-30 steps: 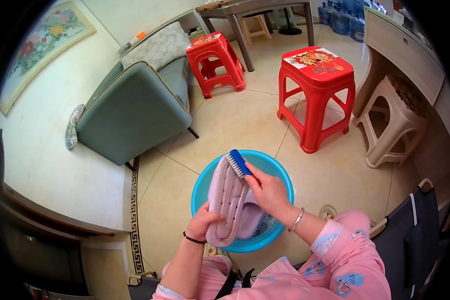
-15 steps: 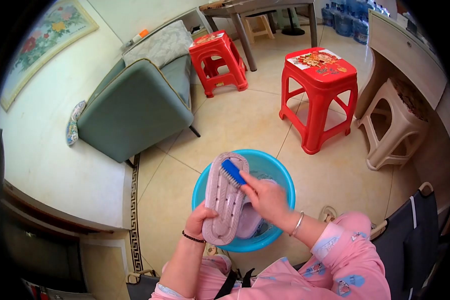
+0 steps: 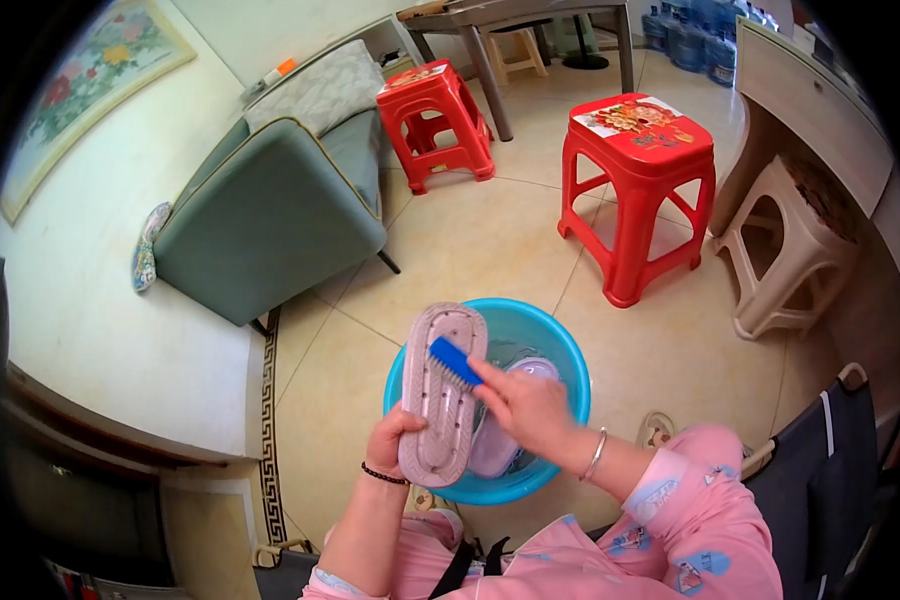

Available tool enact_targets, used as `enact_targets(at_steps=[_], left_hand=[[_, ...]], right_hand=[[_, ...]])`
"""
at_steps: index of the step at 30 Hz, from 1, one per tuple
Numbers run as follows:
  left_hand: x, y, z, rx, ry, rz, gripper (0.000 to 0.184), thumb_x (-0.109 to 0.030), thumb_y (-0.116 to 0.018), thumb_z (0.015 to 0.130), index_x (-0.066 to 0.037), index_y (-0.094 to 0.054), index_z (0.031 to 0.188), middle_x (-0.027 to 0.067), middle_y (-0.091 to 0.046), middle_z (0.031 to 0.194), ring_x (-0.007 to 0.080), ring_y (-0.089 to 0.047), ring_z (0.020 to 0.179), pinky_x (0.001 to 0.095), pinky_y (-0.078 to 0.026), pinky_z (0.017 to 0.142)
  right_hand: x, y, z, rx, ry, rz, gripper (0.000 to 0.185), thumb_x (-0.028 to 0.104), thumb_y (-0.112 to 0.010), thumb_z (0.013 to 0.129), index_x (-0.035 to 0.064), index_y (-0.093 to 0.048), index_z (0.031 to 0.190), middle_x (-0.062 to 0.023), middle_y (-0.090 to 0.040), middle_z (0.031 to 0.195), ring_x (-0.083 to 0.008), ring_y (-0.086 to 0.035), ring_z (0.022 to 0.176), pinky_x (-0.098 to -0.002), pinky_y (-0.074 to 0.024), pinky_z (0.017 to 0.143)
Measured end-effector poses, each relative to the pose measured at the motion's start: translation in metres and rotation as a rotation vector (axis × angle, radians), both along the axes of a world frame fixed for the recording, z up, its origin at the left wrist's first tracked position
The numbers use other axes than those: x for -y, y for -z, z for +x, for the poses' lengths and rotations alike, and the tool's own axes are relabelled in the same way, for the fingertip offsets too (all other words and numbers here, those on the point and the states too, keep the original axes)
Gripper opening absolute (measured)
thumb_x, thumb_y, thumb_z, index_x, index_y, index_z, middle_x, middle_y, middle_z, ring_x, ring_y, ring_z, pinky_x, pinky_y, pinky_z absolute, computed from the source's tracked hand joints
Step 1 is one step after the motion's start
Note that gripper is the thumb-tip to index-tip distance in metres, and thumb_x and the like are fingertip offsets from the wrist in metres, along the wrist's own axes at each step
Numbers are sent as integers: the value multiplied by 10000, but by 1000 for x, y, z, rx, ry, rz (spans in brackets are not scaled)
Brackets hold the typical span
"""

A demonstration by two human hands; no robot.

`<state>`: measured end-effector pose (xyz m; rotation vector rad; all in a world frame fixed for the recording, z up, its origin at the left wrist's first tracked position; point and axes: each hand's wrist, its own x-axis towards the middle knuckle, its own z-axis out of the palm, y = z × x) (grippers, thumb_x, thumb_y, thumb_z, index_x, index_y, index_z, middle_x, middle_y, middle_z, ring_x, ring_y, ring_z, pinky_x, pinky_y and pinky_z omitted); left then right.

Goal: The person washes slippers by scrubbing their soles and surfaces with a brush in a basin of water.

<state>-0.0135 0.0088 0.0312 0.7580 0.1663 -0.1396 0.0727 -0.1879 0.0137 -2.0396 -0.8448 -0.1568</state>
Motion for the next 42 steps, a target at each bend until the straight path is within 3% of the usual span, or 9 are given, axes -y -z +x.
enact_targets(at_steps=[6,10,14,21,26,30,37,40,42], left_hand=[[-2,9,0,-11,34,60,698,-51,-536,752,63,-349,1414,231,-531,1328,357,-557,1195,453,-444,1047],[-8,9,0,-10,-54,-60,629,-42,-522,771,66,-398,1378,216,-579,1255,329,-616,1097,432,-500,979],[-14,15,0,-38,-69,-79,619,-44,-514,778,71,-400,1375,222,-580,1251,334,-622,1083,432,-503,976],[-1,4,-1,-13,-38,-32,621,-42,-514,783,74,-395,1381,228,-580,1254,334,-623,1090,427,-509,969],[-15,15,-1,-29,-71,-120,610,-41,-512,779,75,-406,1369,224,-586,1241,334,-626,1080,429,-512,963],[-12,10,-1,-35,-56,-106,620,-43,-525,766,71,-411,1365,223,-583,1244,334,-625,1079,431,-510,964],[-1,1,0,2,29,-3,654,-38,-554,756,67,-398,1383,221,-572,1273,322,-620,1106,428,-507,969],[-2,4,0,9,-11,-63,624,-59,-542,789,65,-399,1384,226,-574,1269,329,-618,1109,430,-507,970],[-11,10,-1,-27,-42,-121,595,-80,-527,817,60,-405,1383,227,-576,1269,331,-617,1109,432,-508,968]], right_hand=[[3,-1,18,-93,53,74,384,286,-605,927,149,-597,1286,-171,-642,750,-354,-620,655,-451,-478,590],[5,-18,-13,-78,-158,-101,389,303,-615,922,173,-599,1288,-150,-653,764,-345,-620,628,-453,-483,583],[5,-17,-14,-90,-183,-161,389,303,-624,917,189,-602,1289,-141,-658,772,-334,-627,643,-453,-489,596],[3,-4,20,-79,91,7,376,294,-606,930,195,-599,1292,-156,-639,752,-329,-635,688,-448,-488,599],[6,-21,-21,-24,-171,-171,386,318,-616,921,215,-600,1292,-117,-587,676,-303,-617,624,-444,-481,567],[5,-19,-19,-22,-170,-134,392,334,-617,916,228,-601,1292,-107,-587,673,-290,-616,617,-439,-483,559],[7,-9,25,-45,156,-75,365,302,-606,923,195,-613,1272,-154,-656,769,-350,-628,680,-462,-484,600],[9,-7,21,-89,98,-73,369,305,-598,929,199,-606,1283,-151,-658,767,-342,-632,674,-453,-488,597],[10,-10,4,-75,-100,-63,379,316,-595,932,204,-598,1294,-148,-654,751,-337,-632,655,-443,-492,592]])
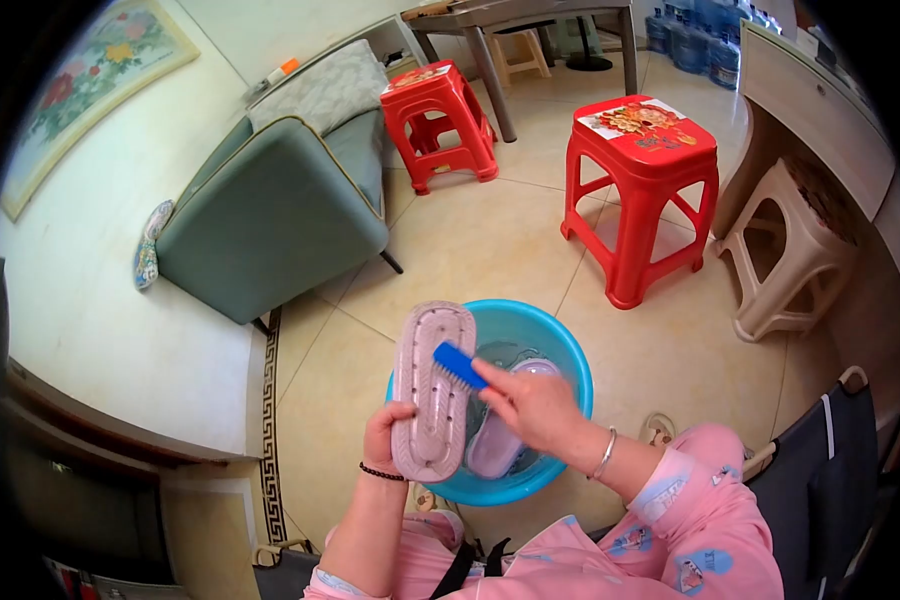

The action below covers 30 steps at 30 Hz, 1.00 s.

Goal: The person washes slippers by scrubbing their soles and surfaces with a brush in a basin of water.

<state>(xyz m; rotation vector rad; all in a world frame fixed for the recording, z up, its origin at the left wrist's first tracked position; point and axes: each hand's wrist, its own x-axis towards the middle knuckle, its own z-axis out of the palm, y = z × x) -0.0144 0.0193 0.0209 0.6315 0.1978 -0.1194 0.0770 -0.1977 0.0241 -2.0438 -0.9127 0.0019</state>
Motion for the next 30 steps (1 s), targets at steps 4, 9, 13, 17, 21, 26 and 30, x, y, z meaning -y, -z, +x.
enact_targets(at_steps=[4,9,13,17,21,26,30], left_hand=[[-6,6,4,-57,-88,-161,504,-204,-485,929,40,-440,1368,211,-601,1250,325,-625,1095,438,-511,965],[-2,7,6,-39,-30,-163,505,-272,-480,962,31,-450,1365,201,-607,1251,324,-621,1105,449,-494,986],[3,4,7,-25,-38,-155,533,-312,-459,977,20,-426,1392,203,-572,1301,328,-593,1151,454,-477,1009],[10,-9,9,33,-75,-171,590,-434,-401,1011,-14,-402,1425,191,-528,1359,326,-557,1202,447,-458,1033],[9,-5,10,-10,-82,-78,625,-493,-365,1014,-34,-392,1438,178,-511,1381,321,-539,1221,443,-446,1044],[11,4,10,-63,-22,-40,602,-482,-389,1015,-34,-431,1416,163,-536,1360,301,-552,1204,428,-454,1033],[20,-4,9,-125,6,-59,584,-465,-390,1022,-33,-439,1411,158,-538,1361,293,-562,1194,414,-471,1016]], right_hand=[[2,-15,-18,-62,-164,-58,384,326,-599,929,208,-595,1295,-137,-639,729,-332,-628,632,-437,-489,574],[-2,-6,6,5,66,-37,382,289,-608,925,186,-598,1292,-140,-650,791,-336,-631,697,-428,-495,626],[1,-9,8,-22,117,-81,394,249,-630,915,160,-597,1297,-149,-665,845,-333,-636,731,-409,-501,656],[2,-9,-8,-4,-53,40,375,331,-597,931,201,-603,1282,-143,-633,741,-334,-627,654,-443,-487,576],[1,-15,-17,-5,-207,-10,394,345,-610,921,216,-598,1294,-114,-613,709,-311,-628,635,-423,-487,541],[-4,-7,-9,138,-10,-37,387,325,-614,918,225,-599,1292,-112,-617,724,-304,-625,637,-420,-491,553],[-4,-12,5,14,143,-23,394,248,-633,912,147,-598,1291,-162,-661,842,-313,-642,750,-398,-510,660]])
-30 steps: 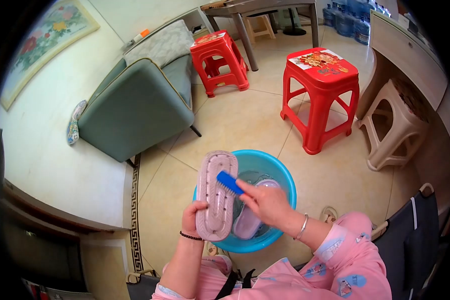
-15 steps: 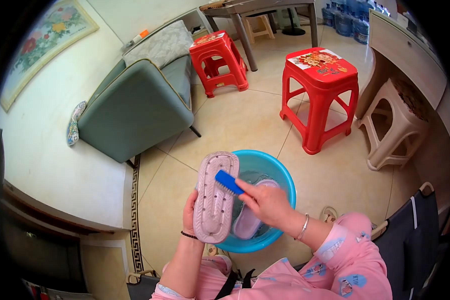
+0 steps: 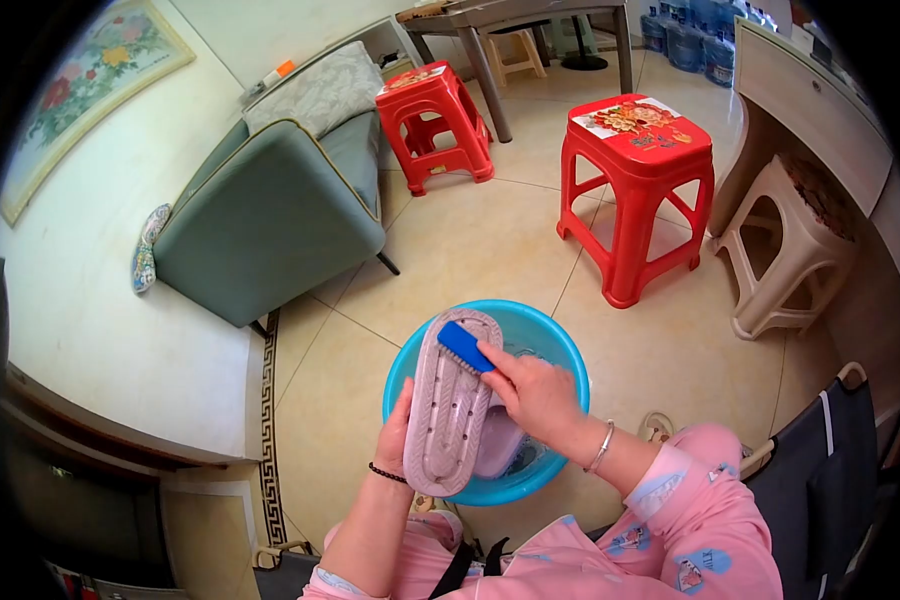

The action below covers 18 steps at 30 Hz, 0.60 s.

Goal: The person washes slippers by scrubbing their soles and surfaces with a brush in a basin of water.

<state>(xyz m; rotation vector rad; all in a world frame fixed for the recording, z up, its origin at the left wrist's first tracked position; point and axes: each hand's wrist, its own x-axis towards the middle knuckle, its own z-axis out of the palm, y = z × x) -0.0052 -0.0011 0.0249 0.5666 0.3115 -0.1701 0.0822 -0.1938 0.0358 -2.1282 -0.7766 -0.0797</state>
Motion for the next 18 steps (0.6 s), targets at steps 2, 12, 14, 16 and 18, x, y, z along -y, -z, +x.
enact_targets(at_steps=[2,12,14,16,18], left_hand=[[0,0,0,14,-2,7,588,-470,-384,1022,-34,-437,1413,158,-541,1357,294,-563,1193,420,-473,1014],[-10,3,1,79,-30,28,633,-520,-344,1014,-40,-420,1420,168,-548,1338,312,-577,1166,440,-481,999],[-9,7,1,47,-12,13,615,-502,-359,1017,-37,-433,1412,166,-554,1332,308,-576,1169,436,-481,1000],[-5,9,2,-65,-23,46,570,-459,-395,1020,-31,-468,1390,158,-572,1317,295,-580,1167,422,-483,1000],[1,-1,1,-71,-18,12,547,-440,-407,1021,-30,-486,1375,154,-581,1306,290,-586,1159,415,-485,998]], right_hand=[[2,7,2,13,-33,24,397,249,-635,910,152,-598,1293,-155,-658,830,-311,-641,734,-397,-509,647],[1,1,-29,85,-343,19,399,322,-619,915,212,-596,1298,-109,-599,695,-284,-615,591,-408,-491,520],[0,-1,-22,106,-281,-8,398,320,-621,914,209,-598,1295,-111,-607,706,-286,-616,593,-410,-493,529],[-1,5,-10,136,-102,35,387,307,-617,916,198,-602,1288,-123,-626,737,-301,-620,612,-416,-500,565],[1,2,1,78,-47,40,396,271,-631,909,177,-600,1292,-134,-644,791,-304,-629,670,-402,-502,604]])
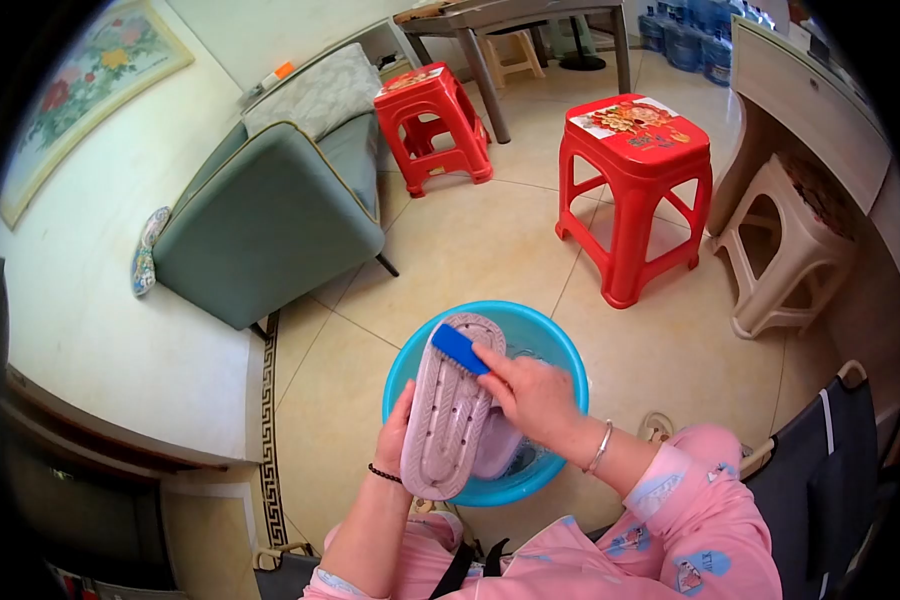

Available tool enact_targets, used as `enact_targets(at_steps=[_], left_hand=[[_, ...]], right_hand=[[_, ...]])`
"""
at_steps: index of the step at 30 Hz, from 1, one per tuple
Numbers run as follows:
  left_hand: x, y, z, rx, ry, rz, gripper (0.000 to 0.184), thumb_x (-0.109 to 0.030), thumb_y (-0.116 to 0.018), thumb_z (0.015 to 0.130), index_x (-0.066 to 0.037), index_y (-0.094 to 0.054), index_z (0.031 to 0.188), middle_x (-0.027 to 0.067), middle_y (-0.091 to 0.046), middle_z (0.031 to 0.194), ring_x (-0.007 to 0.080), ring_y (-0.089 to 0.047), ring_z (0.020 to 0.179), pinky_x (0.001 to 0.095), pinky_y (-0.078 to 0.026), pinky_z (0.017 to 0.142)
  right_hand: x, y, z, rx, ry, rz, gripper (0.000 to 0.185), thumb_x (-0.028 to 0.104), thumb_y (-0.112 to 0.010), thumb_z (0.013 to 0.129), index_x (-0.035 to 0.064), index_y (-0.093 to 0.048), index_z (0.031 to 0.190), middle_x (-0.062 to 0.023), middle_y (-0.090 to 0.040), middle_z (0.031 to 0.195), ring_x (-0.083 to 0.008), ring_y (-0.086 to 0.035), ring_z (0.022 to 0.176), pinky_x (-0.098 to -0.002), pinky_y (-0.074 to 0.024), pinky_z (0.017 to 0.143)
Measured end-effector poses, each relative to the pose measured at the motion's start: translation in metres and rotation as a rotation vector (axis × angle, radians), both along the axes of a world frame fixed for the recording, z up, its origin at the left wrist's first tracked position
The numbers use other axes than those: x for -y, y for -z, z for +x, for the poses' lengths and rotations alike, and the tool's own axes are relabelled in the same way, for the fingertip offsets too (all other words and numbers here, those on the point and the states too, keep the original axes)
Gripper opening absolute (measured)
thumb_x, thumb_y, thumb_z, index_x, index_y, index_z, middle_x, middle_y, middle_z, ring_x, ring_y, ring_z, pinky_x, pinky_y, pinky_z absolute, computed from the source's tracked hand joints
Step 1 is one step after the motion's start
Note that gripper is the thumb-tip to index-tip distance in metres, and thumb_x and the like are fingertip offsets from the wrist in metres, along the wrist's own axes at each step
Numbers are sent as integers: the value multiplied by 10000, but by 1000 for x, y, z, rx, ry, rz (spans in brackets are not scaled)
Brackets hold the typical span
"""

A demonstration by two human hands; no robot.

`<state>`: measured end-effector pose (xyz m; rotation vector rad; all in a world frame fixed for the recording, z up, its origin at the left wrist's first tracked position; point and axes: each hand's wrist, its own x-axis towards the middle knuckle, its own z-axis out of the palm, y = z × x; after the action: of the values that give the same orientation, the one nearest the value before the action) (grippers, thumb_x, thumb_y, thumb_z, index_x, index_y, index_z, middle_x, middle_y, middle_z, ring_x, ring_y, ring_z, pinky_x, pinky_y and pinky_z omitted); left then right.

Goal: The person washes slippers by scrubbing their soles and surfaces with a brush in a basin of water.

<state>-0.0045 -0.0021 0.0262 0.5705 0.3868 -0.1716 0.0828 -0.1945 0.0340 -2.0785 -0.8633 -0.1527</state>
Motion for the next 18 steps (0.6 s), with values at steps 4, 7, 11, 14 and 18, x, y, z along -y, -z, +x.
enact_targets(at_steps=[4,7,11,14,18], left_hand=[[1,-6,0,25,-13,-12,545,-444,-405,1017,-36,-498,1366,154,-582,1306,293,-588,1153,417,-481,1002],[-7,-4,-1,85,-57,13,561,-456,-402,1011,-40,-479,1379,159,-573,1315,302,-581,1160,427,-480,1000],[-9,-6,-1,98,-136,80,566,-453,-401,1006,-45,-452,1394,164,-567,1313,309,-585,1149,443,-482,992],[-7,-8,0,95,-135,23,558,-453,-395,1006,-51,-462,1387,166,-571,1303,306,-591,1135,438,-489,982],[-7,-9,-2,191,-8,-25,563,-458,-383,1008,-50,-457,1389,168,-571,1301,303,-600,1122,458,-508,959]], right_hand=[[2,2,-1,-92,-27,13,406,204,-634,910,146,-586,1309,-150,-669,865,-298,-647,745,-373,-504,653],[1,-2,-20,-92,-161,32,405,231,-631,912,161,-587,1308,-142,-651,795,-304,-635,679,-392,-496,603],[1,-1,-29,-103,-282,63,405,271,-633,911,183,-594,1304,-122,-620,714,-307,-618,599,-404,-486,534],[-1,6,-26,-72,-328,191,409,281,-637,907,203,-596,1306,-112,-601,689,-304,-614,585,-406,-481,522],[1,1,-35,20,-352,-9,403,307,-651,892,222,-613,1284,-108,-610,695,-299,-611,580,-404,-482,529]])
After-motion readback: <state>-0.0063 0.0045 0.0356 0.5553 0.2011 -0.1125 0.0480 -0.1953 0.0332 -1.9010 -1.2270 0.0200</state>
